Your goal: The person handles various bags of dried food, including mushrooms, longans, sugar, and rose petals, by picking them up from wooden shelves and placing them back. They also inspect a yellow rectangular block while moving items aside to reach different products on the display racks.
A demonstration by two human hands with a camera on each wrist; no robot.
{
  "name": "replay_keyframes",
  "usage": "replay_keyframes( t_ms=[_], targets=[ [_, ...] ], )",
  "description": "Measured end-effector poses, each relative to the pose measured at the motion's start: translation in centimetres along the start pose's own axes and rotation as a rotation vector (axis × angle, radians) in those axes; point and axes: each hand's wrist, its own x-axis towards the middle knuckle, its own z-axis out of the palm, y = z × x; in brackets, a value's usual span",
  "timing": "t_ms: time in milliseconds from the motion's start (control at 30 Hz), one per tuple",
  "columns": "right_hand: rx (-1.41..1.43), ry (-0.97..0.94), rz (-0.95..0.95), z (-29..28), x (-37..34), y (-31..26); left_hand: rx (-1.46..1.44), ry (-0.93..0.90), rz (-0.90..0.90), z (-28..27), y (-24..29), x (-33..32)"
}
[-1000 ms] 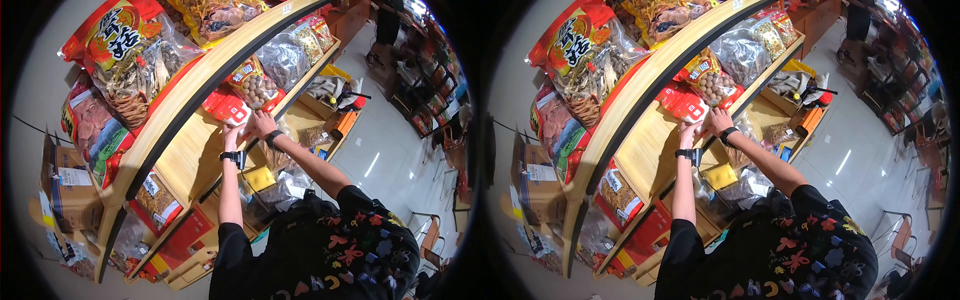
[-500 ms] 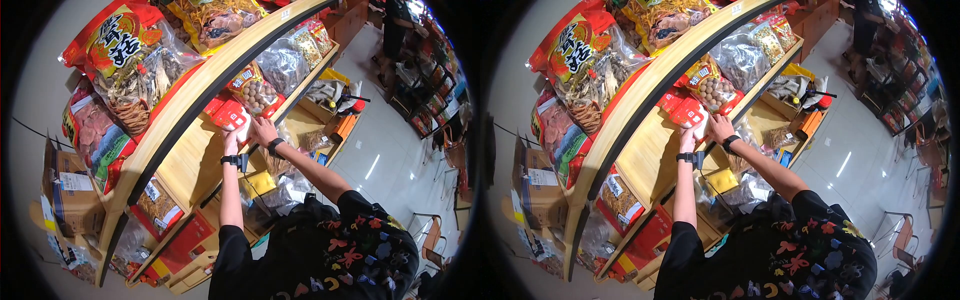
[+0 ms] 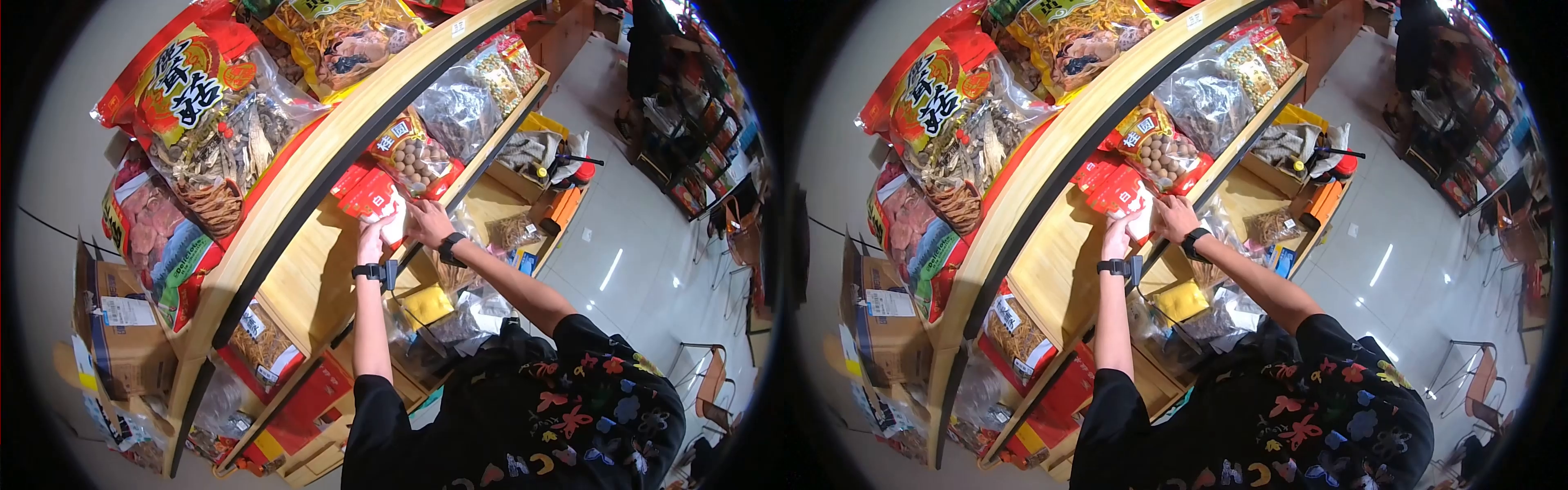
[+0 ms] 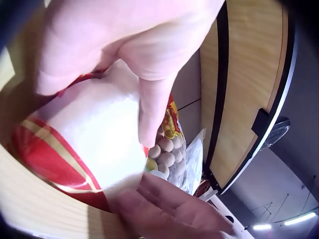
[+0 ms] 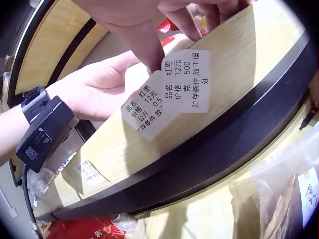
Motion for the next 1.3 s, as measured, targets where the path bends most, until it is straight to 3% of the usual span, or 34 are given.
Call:
replay_keyframes(
  t_ms=[100, 167, 300, 400, 433, 533, 567, 600, 667, 700, 800, 1033, 1200, 1300],
  targets=[
    [0.077, 0.061, -0.072, 0.4, 0.6, 0.2, 0.156, -0.032, 0.082, -0.6, 0.6, -0.6],
    [0.263, -0.122, 0.100, -0.2, 1.6, -0.1, 0.196, -0.037, 0.088, -0.7, 1.4, -1.8],
    [0.477, -0.077, 0.088, 0.7, 3.0, -0.6, 0.292, -0.061, 0.091, -2.2, 1.9, -3.8],
    [0.734, -0.286, 0.050, 1.2, 4.0, -1.0, 0.345, -0.054, 0.113, -3.0, 2.3, -5.3],
    [0.777, -0.241, -0.042, 1.7, 4.3, -1.6, 0.342, -0.074, 0.124, -3.1, 2.6, -5.9],
    [0.774, -0.254, -0.132, 2.0, 4.4, -2.9, 0.350, -0.102, 0.112, -3.7, 3.1, -6.8],
    [0.841, -0.343, -0.010, 1.8, 4.3, -3.2, 0.360, -0.115, 0.089, -4.0, 3.2, -7.1],
    [0.843, -0.353, -0.013, 2.2, 4.3, -3.3, 0.357, -0.105, 0.088, -4.2, 3.4, -7.3],
    [0.898, -0.285, -0.187, 2.7, 4.3, -3.3, 0.495, -0.121, 0.099, -4.5, 3.8, -7.6],
    [0.910, -0.277, -0.256, 2.4, 4.2, -3.5, 0.416, -0.112, 0.115, -4.4, 3.8, -7.7],
    [1.053, -0.346, -0.228, 1.8, 3.9, -3.7, 0.347, -0.074, 0.163, -4.1, 3.4, -8.4],
    [0.947, -0.281, -0.300, 1.7, 3.7, -4.0, 0.360, -0.129, 0.080, -4.5, 2.6, -8.2],
    [0.998, -0.329, -0.227, 2.2, 3.4, -4.0, 0.374, -0.067, 0.205, -3.9, 2.0, -8.3],
    [1.009, -0.331, -0.270, 2.4, 3.6, -3.9, 0.378, -0.043, 0.179, -3.9, 2.0, -8.4]
  ],
)
